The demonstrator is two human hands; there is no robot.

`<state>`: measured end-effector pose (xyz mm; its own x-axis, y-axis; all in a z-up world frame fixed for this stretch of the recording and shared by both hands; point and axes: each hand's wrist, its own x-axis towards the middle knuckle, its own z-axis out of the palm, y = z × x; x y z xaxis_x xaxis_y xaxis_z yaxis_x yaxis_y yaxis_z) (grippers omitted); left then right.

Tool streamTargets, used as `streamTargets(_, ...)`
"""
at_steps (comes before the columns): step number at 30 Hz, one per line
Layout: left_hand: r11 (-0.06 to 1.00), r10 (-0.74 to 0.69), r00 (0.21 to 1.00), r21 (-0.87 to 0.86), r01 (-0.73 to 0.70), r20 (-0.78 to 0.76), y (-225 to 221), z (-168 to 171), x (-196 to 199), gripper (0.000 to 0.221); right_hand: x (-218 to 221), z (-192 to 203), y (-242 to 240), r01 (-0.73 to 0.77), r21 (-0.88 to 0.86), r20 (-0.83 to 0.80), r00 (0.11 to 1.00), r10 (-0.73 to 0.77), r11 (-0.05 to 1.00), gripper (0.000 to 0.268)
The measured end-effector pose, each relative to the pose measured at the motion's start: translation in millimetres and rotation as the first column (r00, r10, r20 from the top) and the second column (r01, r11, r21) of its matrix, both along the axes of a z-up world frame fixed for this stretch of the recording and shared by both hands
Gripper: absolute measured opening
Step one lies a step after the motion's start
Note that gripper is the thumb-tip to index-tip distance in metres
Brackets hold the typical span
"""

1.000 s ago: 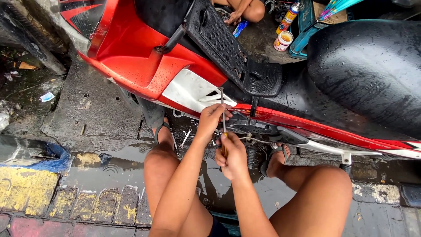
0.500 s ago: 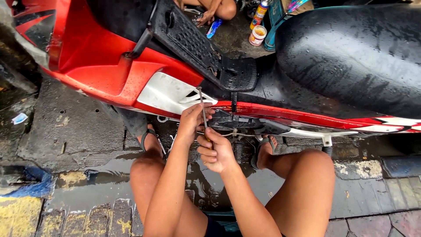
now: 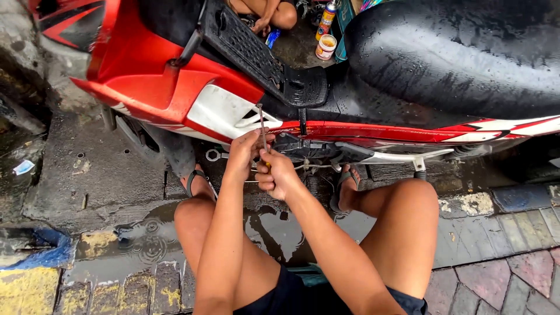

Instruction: Using a screwdriver to remove screws from the plastic body panels of a red motorcycle.

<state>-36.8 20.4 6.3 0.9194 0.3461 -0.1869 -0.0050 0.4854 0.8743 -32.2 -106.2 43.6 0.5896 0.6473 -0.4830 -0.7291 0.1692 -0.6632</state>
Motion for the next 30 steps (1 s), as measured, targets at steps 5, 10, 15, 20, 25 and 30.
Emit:
streamTargets(5,0.997,0.073,0.997,0.004,-0.074,0.012,7,-13,-15,0.034,1,8,2,-0.013,-0.217,0.150,0.988,0.046,0.976,0.020)
streamTargets(10,0.996,0.086,0.996,0.027,-0.087,0.017,8,-3,-34,0.033,4,14,2,0.016,-0.441,0.278,0.953,0.120,0.897,0.034)
streamTargets(15,0.996,0.084,0.996,0.035,-0.083,-0.015,4,-19,-23,0.033,7,4,-9,0.083,-0.336,0.264,0.965,0.009,0.938,0.027)
streamTargets(20,0.995,0.096,0.993,0.003,-0.096,-0.066,-7,-21,-6,0.032,8,-22,-21,0.127,0.081,0.039,0.991,-0.130,0.989,0.013)
streamTargets(25,0.997,-0.057,0.996,-0.045,0.054,-0.065,-25,1,1,0.046,10,-46,-27,0.230,0.690,-0.467,0.866,0.179,0.686,0.025)
streamTargets(30,0.955,-0.107,0.981,-0.259,0.147,0.164,-16,-27,12,0.046,2,-35,-25,0.222,0.675,-0.481,0.856,0.191,0.704,0.026)
